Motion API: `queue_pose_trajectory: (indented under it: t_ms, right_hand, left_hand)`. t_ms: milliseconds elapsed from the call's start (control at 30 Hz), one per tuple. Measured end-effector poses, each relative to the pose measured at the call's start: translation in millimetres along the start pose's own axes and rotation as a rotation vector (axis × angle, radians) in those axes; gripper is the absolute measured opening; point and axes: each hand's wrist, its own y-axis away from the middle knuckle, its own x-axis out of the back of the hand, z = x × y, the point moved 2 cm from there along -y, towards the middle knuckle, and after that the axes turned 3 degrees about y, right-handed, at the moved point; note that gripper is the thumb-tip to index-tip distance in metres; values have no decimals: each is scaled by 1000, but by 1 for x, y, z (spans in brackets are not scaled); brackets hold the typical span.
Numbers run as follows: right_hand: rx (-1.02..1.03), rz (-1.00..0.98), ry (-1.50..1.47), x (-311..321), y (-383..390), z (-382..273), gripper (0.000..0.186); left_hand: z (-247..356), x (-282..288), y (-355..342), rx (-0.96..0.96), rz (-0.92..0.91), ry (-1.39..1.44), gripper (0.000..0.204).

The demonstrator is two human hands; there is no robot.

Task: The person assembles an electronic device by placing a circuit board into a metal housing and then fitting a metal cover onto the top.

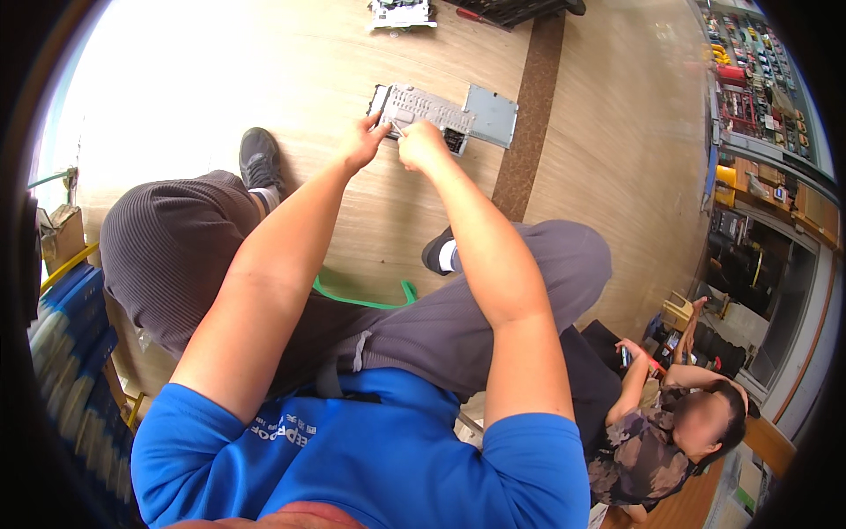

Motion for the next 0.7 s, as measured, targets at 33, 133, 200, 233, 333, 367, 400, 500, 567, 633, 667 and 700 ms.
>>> queue_pose_trajectory:
  t_ms: [33, 133, 200, 233, 333, 367, 400, 500, 567, 633, 667, 700]
  right_hand:
    - [-36, -4, -176, -2, 5, 2, 30]
    - [-52, 12, -331, 0, 13, 4, 34]
    - [-56, 20, -275, 5, 10, 11, 33]
    - [145, 228, 59, 6, 13, 9, 32]
    - [217, 380, 440, 8, 14, 9, 27]
    - [248, 410, 523, 8, 12, 11, 26]
    - [278, 441, 606, 8, 10, 13, 26]
    - [278, 441, 672, 8, 9, 11, 26]
    - [279, 427, 682, 10, 8, 8, 25]
    - [279, 411, 693, 11, 8, 5, 24]
    - [290, 420, 730, 11, 8, 3, 23]
    - [302, 429, 766, 11, 9, 0, 22]
  left_hand:
    - [0, 0, 0, 7, -7, 1, 57]
    - [2, -2, -3, 2, -15, 0, 58]
    - [6, -3, -4, -13, -17, 1, 58]
    - [6, -2, -2, -17, -18, -25, 58]
    - [8, -1, 0, -13, -24, -55, 58]
    - [9, -2, 0, -5, -31, -57, 58]
    - [11, -3, -1, -9, -34, -57, 58]
    - [6, -2, -2, -31, -26, -78, 56]
    - [1, -2, -4, -41, -15, -61, 55]
    - [-2, -1, -7, -46, -13, -48, 57]
    - [-3, -1, -7, -51, -13, -34, 58]
    - [-5, 0, -6, -48, -11, -35, 58]
